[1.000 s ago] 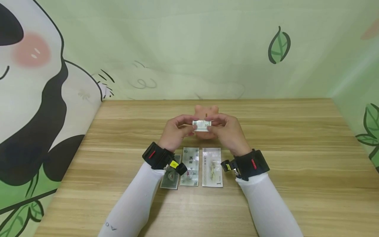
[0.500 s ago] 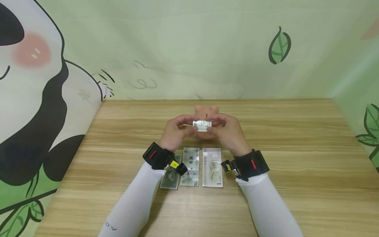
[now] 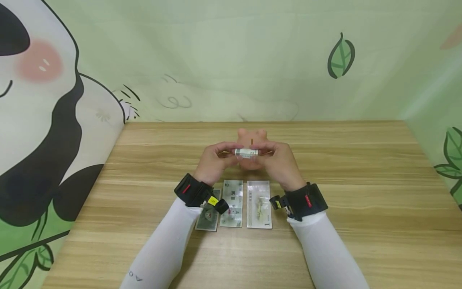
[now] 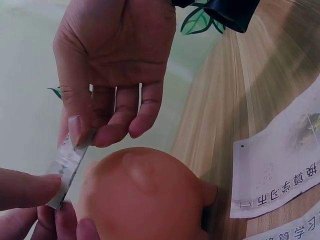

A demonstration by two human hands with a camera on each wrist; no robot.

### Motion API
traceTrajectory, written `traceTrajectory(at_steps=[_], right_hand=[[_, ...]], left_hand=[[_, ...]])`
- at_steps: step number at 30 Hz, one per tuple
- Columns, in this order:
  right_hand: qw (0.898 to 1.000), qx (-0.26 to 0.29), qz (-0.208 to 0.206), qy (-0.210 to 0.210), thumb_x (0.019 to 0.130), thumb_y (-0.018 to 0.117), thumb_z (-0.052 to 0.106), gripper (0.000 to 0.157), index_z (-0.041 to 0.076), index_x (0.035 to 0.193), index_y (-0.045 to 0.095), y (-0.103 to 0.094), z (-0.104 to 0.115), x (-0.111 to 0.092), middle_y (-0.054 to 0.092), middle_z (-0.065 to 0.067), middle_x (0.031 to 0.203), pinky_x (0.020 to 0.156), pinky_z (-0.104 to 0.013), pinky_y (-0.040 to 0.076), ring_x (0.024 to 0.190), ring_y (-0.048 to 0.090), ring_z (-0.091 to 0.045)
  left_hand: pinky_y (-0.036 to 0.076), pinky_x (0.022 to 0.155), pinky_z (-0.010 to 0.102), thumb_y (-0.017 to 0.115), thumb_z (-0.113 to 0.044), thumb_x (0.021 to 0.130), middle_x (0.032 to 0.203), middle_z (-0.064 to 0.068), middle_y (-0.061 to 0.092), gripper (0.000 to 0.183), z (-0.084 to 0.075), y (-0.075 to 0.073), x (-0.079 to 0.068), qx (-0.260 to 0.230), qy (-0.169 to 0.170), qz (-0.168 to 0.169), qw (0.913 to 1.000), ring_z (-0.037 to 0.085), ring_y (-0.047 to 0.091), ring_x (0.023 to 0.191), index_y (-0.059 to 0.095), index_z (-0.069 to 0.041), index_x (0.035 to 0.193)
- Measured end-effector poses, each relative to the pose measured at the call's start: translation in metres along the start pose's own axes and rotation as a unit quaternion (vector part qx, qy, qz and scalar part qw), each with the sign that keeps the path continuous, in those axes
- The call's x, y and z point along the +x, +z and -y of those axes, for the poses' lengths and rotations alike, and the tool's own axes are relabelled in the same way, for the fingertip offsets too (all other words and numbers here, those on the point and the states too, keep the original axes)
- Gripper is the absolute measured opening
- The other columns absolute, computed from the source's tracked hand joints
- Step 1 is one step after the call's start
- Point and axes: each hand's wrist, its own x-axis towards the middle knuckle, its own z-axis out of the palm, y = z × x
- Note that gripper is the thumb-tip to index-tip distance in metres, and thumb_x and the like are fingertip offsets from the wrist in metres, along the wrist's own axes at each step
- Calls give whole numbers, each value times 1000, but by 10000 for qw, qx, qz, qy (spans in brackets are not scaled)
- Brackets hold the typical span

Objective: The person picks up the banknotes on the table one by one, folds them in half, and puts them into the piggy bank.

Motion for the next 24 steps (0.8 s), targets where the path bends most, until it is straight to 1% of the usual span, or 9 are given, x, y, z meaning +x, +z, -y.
traceTrajectory(at_steps=[4, 8, 12, 16, 20, 24], right_hand=[[10000, 12, 4, 24, 97, 68, 7, 30, 1, 126, 71, 0, -1, 0, 68, -18, 129, 87, -23, 50, 115, 57, -25], [10000, -11, 5, -15, 99, 66, 9, 29, -2, 126, 70, 0, -2, 0, 67, -19, 130, 86, -21, 50, 116, 57, -25], [10000, -62, -38, 3, 100, 66, 10, 29, -3, 127, 70, 0, -2, 0, 66, -19, 131, 87, -25, 50, 117, 56, -26], [10000, -52, -43, 27, 101, 65, 11, 29, -3, 126, 69, 0, -2, 0, 64, -19, 132, 90, -27, 50, 119, 56, -28], [10000, -90, -5, -27, 102, 65, 12, 26, -2, 123, 70, 0, -1, 0, 65, -19, 129, 90, -26, 50, 117, 57, -27], [10000, -49, 8, -61, 102, 65, 13, 26, -1, 124, 70, 0, -3, 2, 68, -19, 127, 87, -22, 51, 114, 59, -25]], left_hand=[[55, 93, 30, 73, -5, 93, 118, 9, 71, 28, 1, 0, 0, 182, 101, -48, 9998, 21, 64, 109, 76, -8, 121], [56, 99, 37, 72, -9, 95, 125, 8, 71, 25, 1, -1, 0, 261, 65, -60, 9996, 24, 65, 116, 76, -8, 120], [58, 96, 38, 71, -12, 97, 125, 7, 70, 24, 2, -1, -1, 264, -24, -78, 9996, 26, 66, 115, 76, -9, 120], [60, 94, 37, 71, -13, 97, 122, 9, 69, 23, 2, -2, -1, 226, 1, -88, 9997, 28, 68, 115, 76, -7, 119], [60, 91, 34, 70, -13, 98, 122, 11, 70, 23, 1, -2, 0, 216, 36, -33, 9998, 28, 69, 112, 76, -6, 119], [59, 87, 29, 70, -12, 97, 119, 13, 72, 23, 1, -2, 1, 155, 36, 42, 9999, 25, 71, 104, 76, -4, 118]])
